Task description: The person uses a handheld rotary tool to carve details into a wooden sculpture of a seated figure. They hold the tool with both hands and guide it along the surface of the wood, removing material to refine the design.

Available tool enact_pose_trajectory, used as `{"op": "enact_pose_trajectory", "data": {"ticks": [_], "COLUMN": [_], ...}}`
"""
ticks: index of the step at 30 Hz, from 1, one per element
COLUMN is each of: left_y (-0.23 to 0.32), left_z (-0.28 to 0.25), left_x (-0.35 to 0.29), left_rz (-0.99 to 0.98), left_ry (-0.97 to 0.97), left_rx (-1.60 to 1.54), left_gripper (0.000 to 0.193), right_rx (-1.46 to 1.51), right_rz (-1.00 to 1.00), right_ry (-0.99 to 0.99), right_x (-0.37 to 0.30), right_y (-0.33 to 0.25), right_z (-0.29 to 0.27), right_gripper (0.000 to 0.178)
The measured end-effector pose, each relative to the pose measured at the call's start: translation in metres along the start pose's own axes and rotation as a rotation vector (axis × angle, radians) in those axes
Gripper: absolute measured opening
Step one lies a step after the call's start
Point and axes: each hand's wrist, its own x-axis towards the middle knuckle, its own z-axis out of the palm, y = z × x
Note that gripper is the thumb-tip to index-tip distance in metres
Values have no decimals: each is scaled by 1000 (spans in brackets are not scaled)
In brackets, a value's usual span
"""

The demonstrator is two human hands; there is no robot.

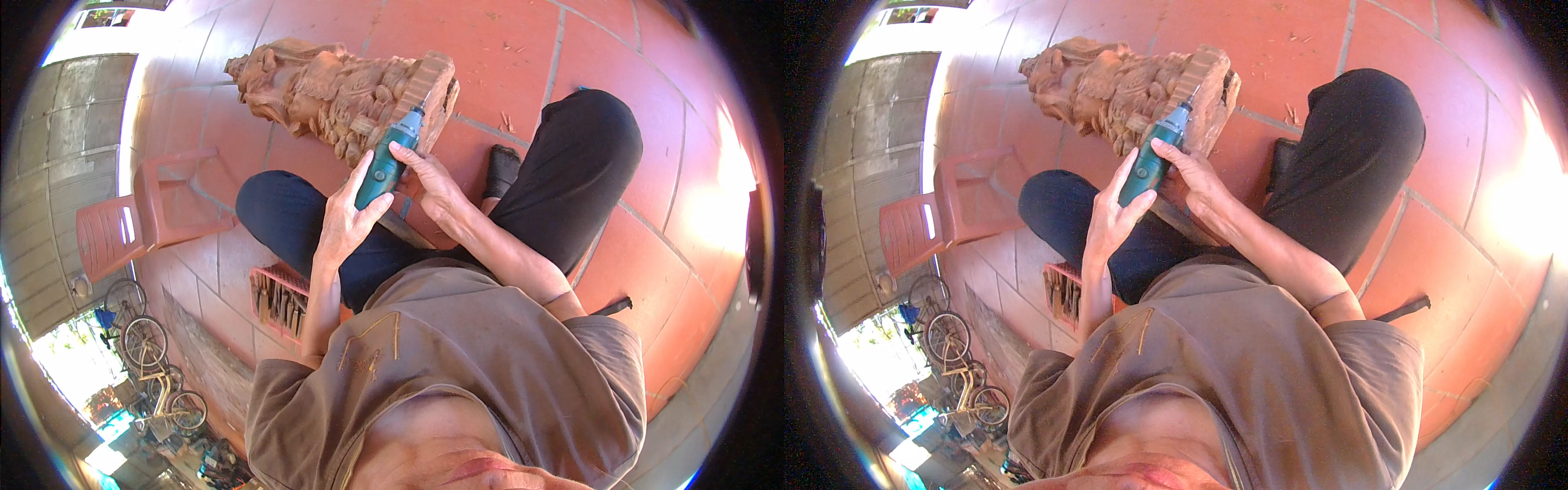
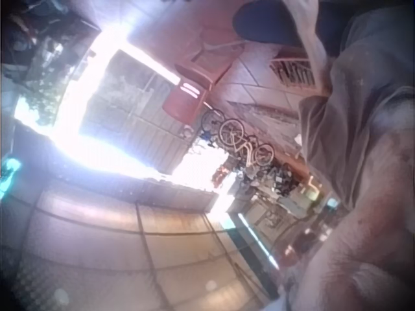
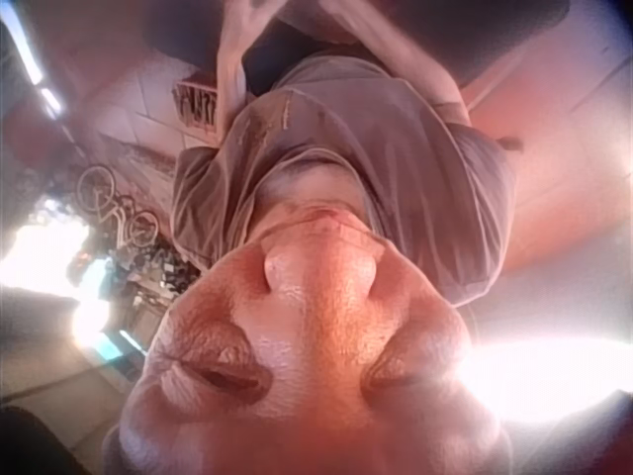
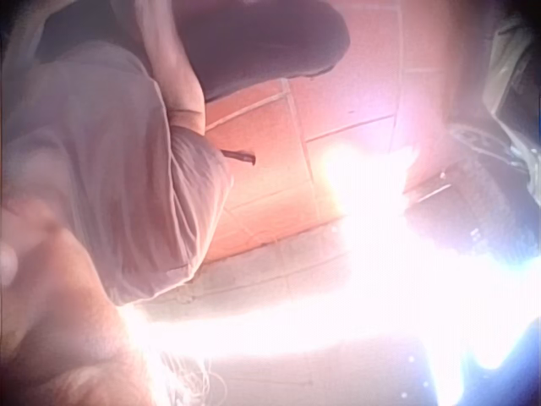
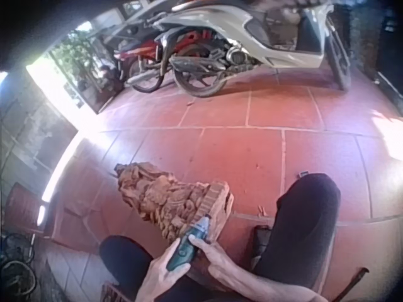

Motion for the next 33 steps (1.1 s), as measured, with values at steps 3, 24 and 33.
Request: {"op": "enact_pose_trajectory", "data": {"ticks": [3, 24, 33], "left_y": [-3, -8, -7], "left_z": [0, -3, -4], "left_x": [1, 7, 6], "left_rz": [25, -11, 1], "left_ry": [5, -44, -27], "left_rx": [3, 24, -2], "left_gripper": [67, 68, 67], "right_rx": [1, 45, 18], "right_rz": [-11, -17, -16], "right_ry": [-14, 20, 17], "right_x": [2, 5, 8], "right_y": [-1, 2, 2], "right_z": [-2, -1, -1], "right_gripper": [36, 34, 32]}}
